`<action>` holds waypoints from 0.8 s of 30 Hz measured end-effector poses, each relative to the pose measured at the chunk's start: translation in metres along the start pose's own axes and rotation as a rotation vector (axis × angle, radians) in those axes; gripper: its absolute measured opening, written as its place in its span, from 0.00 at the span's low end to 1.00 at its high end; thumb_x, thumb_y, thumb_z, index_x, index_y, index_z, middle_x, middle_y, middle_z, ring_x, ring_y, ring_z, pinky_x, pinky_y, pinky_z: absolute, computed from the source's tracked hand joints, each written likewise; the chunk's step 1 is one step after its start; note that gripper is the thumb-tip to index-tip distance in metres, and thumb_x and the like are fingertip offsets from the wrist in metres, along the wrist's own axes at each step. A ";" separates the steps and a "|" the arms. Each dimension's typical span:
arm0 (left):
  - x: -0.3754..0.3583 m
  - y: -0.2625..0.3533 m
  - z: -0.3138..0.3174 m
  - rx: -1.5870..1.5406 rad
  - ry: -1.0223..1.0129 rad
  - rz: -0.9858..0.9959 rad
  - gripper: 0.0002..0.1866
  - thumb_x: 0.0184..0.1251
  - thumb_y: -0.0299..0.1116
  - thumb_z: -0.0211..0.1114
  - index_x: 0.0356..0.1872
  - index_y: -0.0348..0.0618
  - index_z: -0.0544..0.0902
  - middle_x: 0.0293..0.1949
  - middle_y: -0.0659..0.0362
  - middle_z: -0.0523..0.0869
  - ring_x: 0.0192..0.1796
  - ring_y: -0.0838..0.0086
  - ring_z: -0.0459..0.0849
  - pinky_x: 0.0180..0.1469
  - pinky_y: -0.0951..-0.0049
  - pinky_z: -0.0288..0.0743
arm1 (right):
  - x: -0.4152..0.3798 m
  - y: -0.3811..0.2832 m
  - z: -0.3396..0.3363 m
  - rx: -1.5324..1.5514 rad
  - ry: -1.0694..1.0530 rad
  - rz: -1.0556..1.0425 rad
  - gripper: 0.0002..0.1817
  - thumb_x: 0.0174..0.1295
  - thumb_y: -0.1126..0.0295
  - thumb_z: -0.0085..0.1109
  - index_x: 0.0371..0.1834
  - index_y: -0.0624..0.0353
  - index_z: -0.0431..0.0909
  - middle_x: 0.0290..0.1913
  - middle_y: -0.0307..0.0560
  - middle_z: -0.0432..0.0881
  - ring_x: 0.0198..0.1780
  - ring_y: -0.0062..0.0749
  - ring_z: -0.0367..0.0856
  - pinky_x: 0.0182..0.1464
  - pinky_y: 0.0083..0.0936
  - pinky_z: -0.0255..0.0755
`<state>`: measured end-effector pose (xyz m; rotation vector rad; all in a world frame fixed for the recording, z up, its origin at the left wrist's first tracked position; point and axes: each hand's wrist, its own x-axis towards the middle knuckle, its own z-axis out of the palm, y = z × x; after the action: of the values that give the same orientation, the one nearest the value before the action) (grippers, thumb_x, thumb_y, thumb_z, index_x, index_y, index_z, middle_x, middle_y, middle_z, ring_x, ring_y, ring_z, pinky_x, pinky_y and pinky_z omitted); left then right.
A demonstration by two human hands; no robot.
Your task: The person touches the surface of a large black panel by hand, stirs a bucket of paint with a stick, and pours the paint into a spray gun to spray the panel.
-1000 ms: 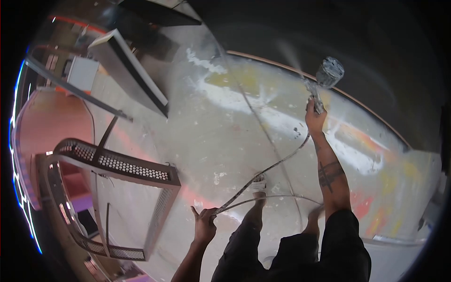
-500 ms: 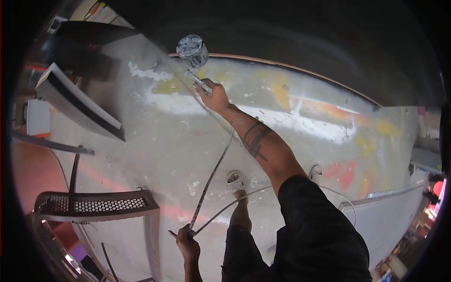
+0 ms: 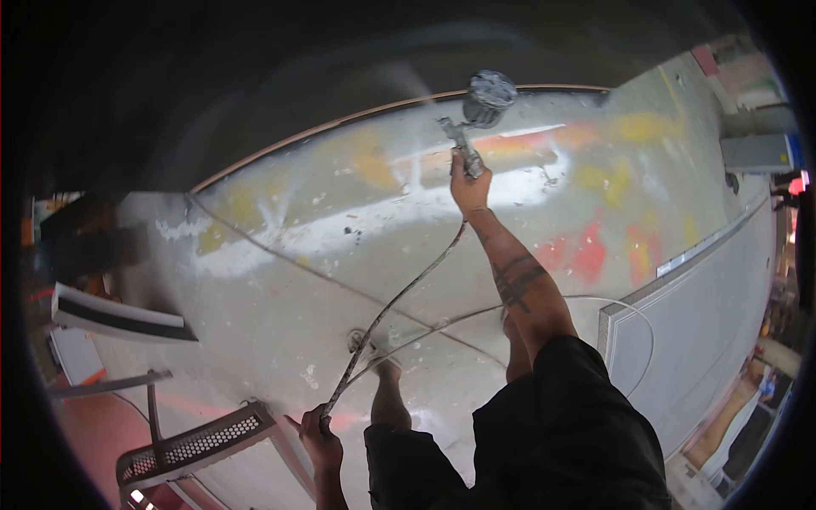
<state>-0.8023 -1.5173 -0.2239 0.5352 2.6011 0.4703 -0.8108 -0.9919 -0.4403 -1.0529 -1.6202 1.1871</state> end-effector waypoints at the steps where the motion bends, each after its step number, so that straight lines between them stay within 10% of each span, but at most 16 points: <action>1: 0.003 0.022 0.007 0.008 -0.032 0.017 0.16 0.62 0.15 0.55 0.47 0.41 0.84 0.33 0.56 0.82 0.40 0.57 0.83 0.77 0.29 0.33 | 0.018 0.011 -0.031 -0.005 0.050 0.033 0.14 0.70 0.64 0.63 0.38 0.66 0.81 0.21 0.37 0.78 0.26 0.16 0.74 0.29 0.22 0.70; 16: 0.018 0.301 0.160 -0.022 -0.243 0.366 0.17 0.59 0.17 0.60 0.49 0.39 0.83 0.34 0.51 0.83 0.41 0.52 0.82 0.77 0.31 0.35 | 0.263 0.122 -0.462 -0.294 0.711 0.116 0.26 0.70 0.51 0.61 0.34 0.70 0.84 0.20 0.43 0.81 0.24 0.23 0.75 0.28 0.32 0.68; 20: 0.018 0.334 0.176 -0.019 -0.301 0.353 0.15 0.62 0.18 0.61 0.50 0.38 0.82 0.33 0.53 0.81 0.40 0.54 0.82 0.76 0.31 0.39 | 0.318 0.137 -0.511 -0.439 0.929 0.029 0.31 0.68 0.47 0.60 0.22 0.68 0.80 0.22 0.51 0.84 0.24 0.39 0.81 0.33 0.39 0.72; 24: 0.022 0.322 0.174 -0.031 -0.229 0.308 0.17 0.60 0.21 0.59 0.50 0.37 0.82 0.32 0.53 0.83 0.39 0.54 0.84 0.76 0.30 0.36 | 0.309 0.133 -0.481 -0.248 0.865 0.145 0.29 0.69 0.46 0.59 0.24 0.65 0.80 0.20 0.44 0.81 0.24 0.31 0.78 0.31 0.34 0.70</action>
<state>-0.6431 -1.1873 -0.2480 0.9284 2.2987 0.5126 -0.4255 -0.5493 -0.4310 -1.5793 -1.0146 0.4755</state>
